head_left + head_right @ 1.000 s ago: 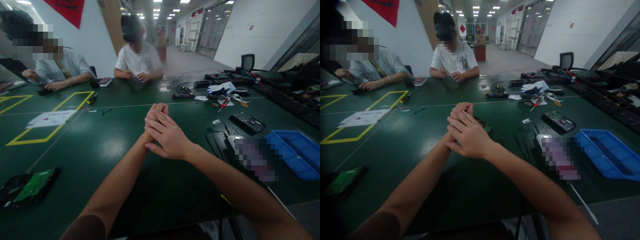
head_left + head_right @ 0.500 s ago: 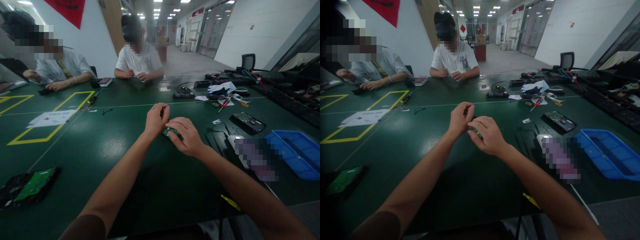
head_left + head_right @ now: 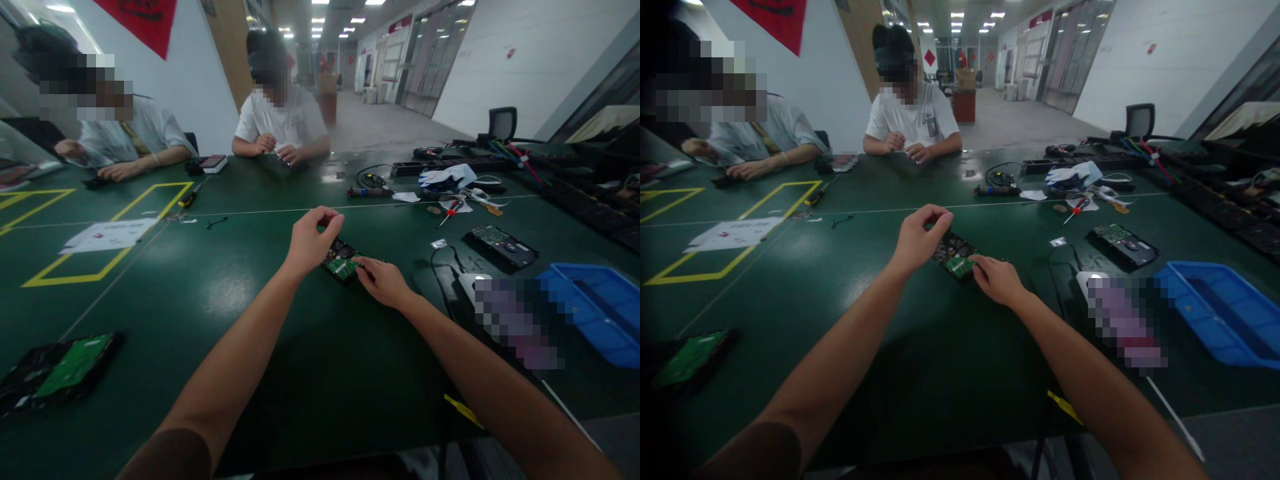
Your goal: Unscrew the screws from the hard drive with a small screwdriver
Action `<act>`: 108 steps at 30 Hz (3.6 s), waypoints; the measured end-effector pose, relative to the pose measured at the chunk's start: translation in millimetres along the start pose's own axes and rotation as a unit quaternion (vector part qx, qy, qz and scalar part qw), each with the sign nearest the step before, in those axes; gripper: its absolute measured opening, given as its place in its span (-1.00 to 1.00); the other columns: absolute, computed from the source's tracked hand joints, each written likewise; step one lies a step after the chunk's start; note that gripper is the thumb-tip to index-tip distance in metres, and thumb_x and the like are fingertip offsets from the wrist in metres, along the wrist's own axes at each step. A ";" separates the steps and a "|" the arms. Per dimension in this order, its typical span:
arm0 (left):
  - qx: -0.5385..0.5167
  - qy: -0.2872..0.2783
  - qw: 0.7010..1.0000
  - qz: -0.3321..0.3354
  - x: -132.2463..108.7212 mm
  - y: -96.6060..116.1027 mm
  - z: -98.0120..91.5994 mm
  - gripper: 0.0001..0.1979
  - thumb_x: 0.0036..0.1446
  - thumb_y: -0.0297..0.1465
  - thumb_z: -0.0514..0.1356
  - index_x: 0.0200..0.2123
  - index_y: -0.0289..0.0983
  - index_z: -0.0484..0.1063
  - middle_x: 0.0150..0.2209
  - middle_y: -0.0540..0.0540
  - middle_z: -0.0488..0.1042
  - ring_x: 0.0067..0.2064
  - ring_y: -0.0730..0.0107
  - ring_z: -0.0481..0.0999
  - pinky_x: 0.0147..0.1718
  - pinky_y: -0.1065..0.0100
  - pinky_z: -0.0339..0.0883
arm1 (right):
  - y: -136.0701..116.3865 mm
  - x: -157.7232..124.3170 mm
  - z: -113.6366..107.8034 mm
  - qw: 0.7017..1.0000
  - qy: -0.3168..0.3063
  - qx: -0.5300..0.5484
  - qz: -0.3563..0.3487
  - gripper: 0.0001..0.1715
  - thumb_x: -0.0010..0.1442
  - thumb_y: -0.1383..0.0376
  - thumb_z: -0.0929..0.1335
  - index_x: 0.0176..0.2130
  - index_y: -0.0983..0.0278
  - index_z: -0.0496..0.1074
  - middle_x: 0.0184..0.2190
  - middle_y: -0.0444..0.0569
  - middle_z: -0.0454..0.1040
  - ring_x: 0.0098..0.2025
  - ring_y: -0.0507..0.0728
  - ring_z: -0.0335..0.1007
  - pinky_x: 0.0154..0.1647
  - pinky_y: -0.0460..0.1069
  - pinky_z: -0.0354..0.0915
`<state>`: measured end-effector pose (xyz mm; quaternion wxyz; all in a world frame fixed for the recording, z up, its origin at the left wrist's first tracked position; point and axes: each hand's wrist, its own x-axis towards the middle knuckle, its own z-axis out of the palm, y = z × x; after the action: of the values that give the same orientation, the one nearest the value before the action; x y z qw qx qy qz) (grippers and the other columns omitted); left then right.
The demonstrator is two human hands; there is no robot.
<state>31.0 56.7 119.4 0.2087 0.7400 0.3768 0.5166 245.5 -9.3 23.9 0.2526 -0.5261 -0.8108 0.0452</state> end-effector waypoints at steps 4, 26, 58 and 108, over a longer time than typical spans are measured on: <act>-0.108 -0.007 0.990 -0.094 0.4 -2.1 3.8 -0.84 0.26 -0.29 0.21 -0.23 -0.25 0.51 -0.25 -0.09 0.59 -0.26 0.37 0.53 -0.36 0.38 0.39 | -0.4 -0.8 -0.7 1.000 -0.019 -0.005 -0.004 -0.55 0.49 0.15 0.22 0.25 0.18 0.40 0.01 0.04 0.61 -0.23 0.13 0.55 -0.21 0.01 0.35; -0.371 -0.043 0.893 -0.251 5.9 -0.9 -5.9 -0.89 0.26 -0.39 0.14 -0.24 -0.25 0.47 -0.26 -0.13 0.52 -0.25 0.36 0.53 -0.38 0.36 0.50 | -6.2 2.0 -2.4 0.997 -0.067 -0.023 0.003 -0.50 0.51 0.05 0.17 0.27 0.14 0.39 0.09 0.03 0.59 -0.02 0.19 0.57 -0.03 0.06 0.39; -0.294 -0.056 0.927 -0.227 2.8 1.5 -1.6 -0.88 0.18 -0.33 0.20 -0.28 -0.26 0.45 -0.19 -0.17 0.57 -0.17 0.27 0.56 -0.54 0.45 0.28 | -10.5 3.7 -7.1 0.997 -0.069 -0.022 0.008 -0.51 0.49 0.03 0.21 0.23 0.15 0.42 -0.03 0.03 0.62 -0.26 0.12 0.52 -0.25 -0.01 0.28; -0.343 -0.090 0.901 -0.249 2.8 -2.6 -4.7 -0.84 0.19 -0.30 0.19 -0.25 -0.26 0.48 -0.14 -0.19 0.57 -0.14 0.26 0.56 -0.48 0.42 0.36 | -8.1 1.7 -6.4 0.995 -0.085 0.026 0.047 -0.67 0.35 0.19 0.34 0.06 0.23 0.30 -0.40 -0.16 0.47 -0.42 0.06 0.36 -0.38 -0.04 0.11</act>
<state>26.4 60.1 121.1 0.6040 0.5482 0.3277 0.4767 241.1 -12.6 32.8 0.1944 -0.5508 -0.8024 0.1226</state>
